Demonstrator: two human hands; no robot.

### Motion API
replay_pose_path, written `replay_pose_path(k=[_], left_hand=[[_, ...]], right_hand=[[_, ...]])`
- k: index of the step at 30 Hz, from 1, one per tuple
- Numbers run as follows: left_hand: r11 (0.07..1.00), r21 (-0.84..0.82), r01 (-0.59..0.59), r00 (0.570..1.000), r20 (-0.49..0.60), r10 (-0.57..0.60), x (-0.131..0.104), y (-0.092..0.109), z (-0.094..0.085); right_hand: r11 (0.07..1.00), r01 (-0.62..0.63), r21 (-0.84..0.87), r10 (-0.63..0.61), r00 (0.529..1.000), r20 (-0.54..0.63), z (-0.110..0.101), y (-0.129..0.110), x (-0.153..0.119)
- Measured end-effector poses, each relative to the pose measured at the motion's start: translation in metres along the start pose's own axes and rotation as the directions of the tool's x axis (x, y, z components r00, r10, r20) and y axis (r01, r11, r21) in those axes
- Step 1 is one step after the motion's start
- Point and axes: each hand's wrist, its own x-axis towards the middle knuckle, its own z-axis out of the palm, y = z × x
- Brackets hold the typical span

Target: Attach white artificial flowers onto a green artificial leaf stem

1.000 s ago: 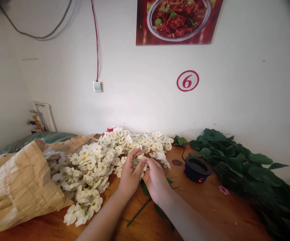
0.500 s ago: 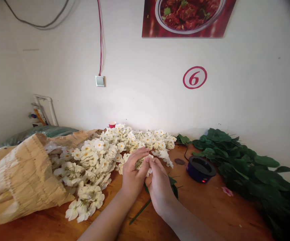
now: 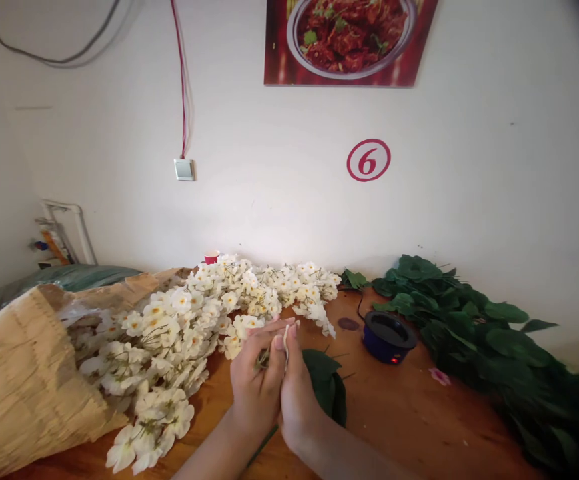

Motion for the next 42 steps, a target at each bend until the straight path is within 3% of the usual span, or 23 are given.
replay_pose_path(k=[3,6,14,28,32,35,40,42], left_hand=[[1.000,-0.018,0.009,1.000,-0.017,-0.009,0.000,0.000,0.001],[0.999,0.000,-0.034,0.999,0.008,0.034,0.002,-0.001,0.001],[0.962,0.154,-0.224,0.975,0.044,0.220,0.007,-0.001,-0.005],[0.953,0.166,-0.254,0.966,-0.012,0.259,0.015,-0.004,-0.006],[0.941,0.234,-0.244,0.970,0.040,0.241,0.012,0.001,-0.010],[0.943,0.246,-0.224,0.975,0.047,0.219,0.009,0.002,-0.012],[0.983,0.139,-0.120,0.993,0.005,0.120,0.003,0.002,-0.008],[0.996,0.069,-0.048,0.998,-0.048,0.051,0.000,0.003,-0.005]], right_hand=[[0.996,-0.075,0.051,0.071,0.994,0.082,0.003,-0.001,-0.001],[0.996,-0.061,0.061,0.049,0.982,0.182,0.004,0.000,-0.001],[0.998,-0.045,0.045,0.044,0.999,0.027,0.000,-0.003,-0.010],[0.994,-0.102,-0.024,0.098,0.985,-0.142,0.004,-0.009,-0.022],[0.987,-0.088,-0.134,0.078,0.994,-0.078,0.004,-0.008,-0.020],[0.992,-0.045,-0.115,0.047,0.999,0.009,0.004,-0.005,-0.014],[0.999,-0.045,-0.021,0.049,0.950,0.308,0.003,-0.009,-0.008],[0.999,-0.036,-0.037,0.045,0.954,0.296,0.003,-0.012,-0.008]])
